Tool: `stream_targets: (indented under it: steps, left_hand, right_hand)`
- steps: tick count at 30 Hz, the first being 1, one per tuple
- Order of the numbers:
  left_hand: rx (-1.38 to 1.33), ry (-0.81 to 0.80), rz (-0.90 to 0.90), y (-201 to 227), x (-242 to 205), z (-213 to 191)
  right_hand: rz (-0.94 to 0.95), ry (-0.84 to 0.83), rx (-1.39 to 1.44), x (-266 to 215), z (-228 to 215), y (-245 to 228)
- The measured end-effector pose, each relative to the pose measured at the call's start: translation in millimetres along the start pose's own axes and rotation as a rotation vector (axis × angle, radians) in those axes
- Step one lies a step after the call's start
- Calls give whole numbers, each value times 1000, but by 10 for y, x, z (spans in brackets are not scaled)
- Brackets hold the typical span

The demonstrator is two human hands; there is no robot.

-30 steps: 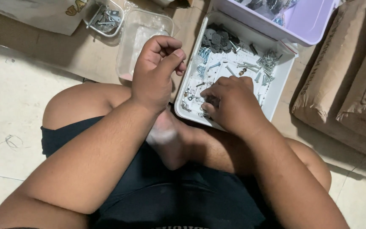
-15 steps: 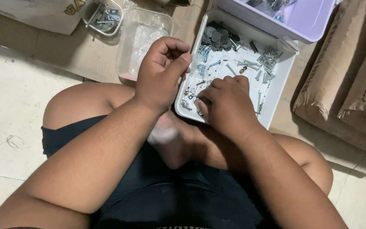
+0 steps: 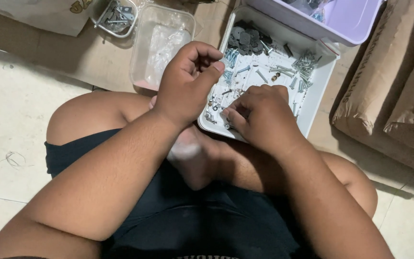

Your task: Sorting through a tray of mixed hardware including screws, bolts, and washers while sitting on the floor.

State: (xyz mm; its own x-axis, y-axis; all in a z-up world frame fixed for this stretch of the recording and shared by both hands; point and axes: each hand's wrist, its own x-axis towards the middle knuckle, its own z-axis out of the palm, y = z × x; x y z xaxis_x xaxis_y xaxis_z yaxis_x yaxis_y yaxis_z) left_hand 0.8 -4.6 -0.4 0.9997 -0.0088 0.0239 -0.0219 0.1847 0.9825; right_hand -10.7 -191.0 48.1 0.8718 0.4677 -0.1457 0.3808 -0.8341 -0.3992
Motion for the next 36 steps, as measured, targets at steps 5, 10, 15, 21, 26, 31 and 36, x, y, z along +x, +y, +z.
stream_targets:
  steps: [5,10,15,21,26,31,36]
  left_hand:
    - [60,-14,-5,35,-16,-7]
    - [112,-125,47,76,-47,15]
    - [320,-214,159,173,-87,39]
    - [539,-333,332,218,-108,89]
    - [693,-421,393,180,-129,121]
    - [726,-502,391,171,-140,144]
    - [837,-593,527,128,-143,156]
  right_hand:
    - [-8,90,5,-15,-83,57]
    - [112,15,-62,-80,-300,165]
    - [96,25,-115,-243,-422,345]
    - [38,13,-57,-408,-299,598]
    - [114,-20,-103,-419,-332,598]
    - [122,-15,-105,-426,-423,584]
    - [235,-135,-48,-408,-425,530]
